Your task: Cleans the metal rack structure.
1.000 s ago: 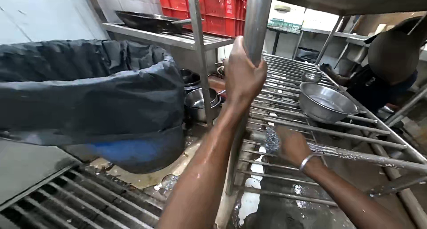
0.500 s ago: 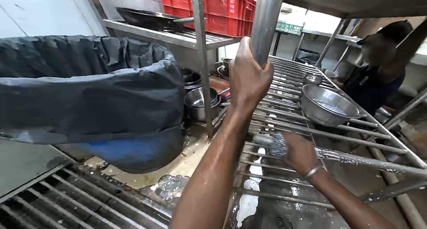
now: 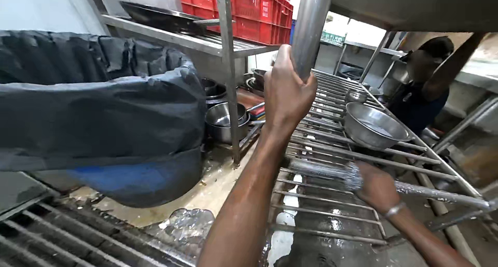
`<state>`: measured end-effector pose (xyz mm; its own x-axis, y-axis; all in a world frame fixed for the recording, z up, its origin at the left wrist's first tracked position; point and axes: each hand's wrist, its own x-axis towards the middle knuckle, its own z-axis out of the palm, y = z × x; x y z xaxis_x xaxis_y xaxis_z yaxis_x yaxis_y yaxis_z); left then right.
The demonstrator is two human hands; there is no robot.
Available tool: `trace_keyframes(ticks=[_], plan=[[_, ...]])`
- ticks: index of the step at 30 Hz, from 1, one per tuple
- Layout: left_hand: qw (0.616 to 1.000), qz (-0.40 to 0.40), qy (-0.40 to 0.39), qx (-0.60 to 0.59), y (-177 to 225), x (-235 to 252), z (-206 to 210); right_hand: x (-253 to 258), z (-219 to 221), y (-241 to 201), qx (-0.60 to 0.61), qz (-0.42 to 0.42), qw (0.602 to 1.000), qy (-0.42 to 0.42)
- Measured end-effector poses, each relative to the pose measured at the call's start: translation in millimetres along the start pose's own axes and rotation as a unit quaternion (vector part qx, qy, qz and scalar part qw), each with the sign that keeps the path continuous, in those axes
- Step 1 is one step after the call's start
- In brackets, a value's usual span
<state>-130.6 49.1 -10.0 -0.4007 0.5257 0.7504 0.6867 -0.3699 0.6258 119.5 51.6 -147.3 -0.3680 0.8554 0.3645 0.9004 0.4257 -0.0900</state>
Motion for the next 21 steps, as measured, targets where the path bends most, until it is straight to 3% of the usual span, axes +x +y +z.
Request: trace_keyframes(ticks=[2,5,8,10,14,16,18,21], plan=[[1.0,-0.015,-0.003,-0.004,1.2,-1.9,-0.9,-2.2,-10.1,22.9,-0.028,0.035,0.998,-0.05],[1.0,-0.019,-0.004,-0.006,0.1,0.3,-4.4,32.6,-15.3,-58.0,0.018,0.043,0.984,-0.17],[1.0,-0.012,-0.019,-0.011,1.9,0.1,-1.7,55.6,-6.8,-124.1,0.079,-0.043,0.985,-0.145],[1.0,-0.018,-0.014,-0.011,0.1,0.3,-3.7,50.5,-10.5,-106.3,0.062,-0.057,0.983,-0.163],[1.0,-0.009,-0.005,-0.005,4.5,-2.0,-1.2,20.3,-19.2,-14.3,-0.007,0.009,0.99,-0.143],[1.0,-0.013,-0.004,-0.011,5.8,-5.9,2.6,19.5,-24.4,1.1,-0.035,0.043,0.983,-0.177],[1.0,-0.012,-0.004,-0.011,6.4,-4.9,2.2,41.0,-27.5,-37.0,-0.029,0.048,0.967,-0.248],[0.999,-0.01,-0.04,-0.002,7.2,-6.6,-4.0,68.5,-23.0,-109.9,0.035,-0.02,0.959,-0.282]])
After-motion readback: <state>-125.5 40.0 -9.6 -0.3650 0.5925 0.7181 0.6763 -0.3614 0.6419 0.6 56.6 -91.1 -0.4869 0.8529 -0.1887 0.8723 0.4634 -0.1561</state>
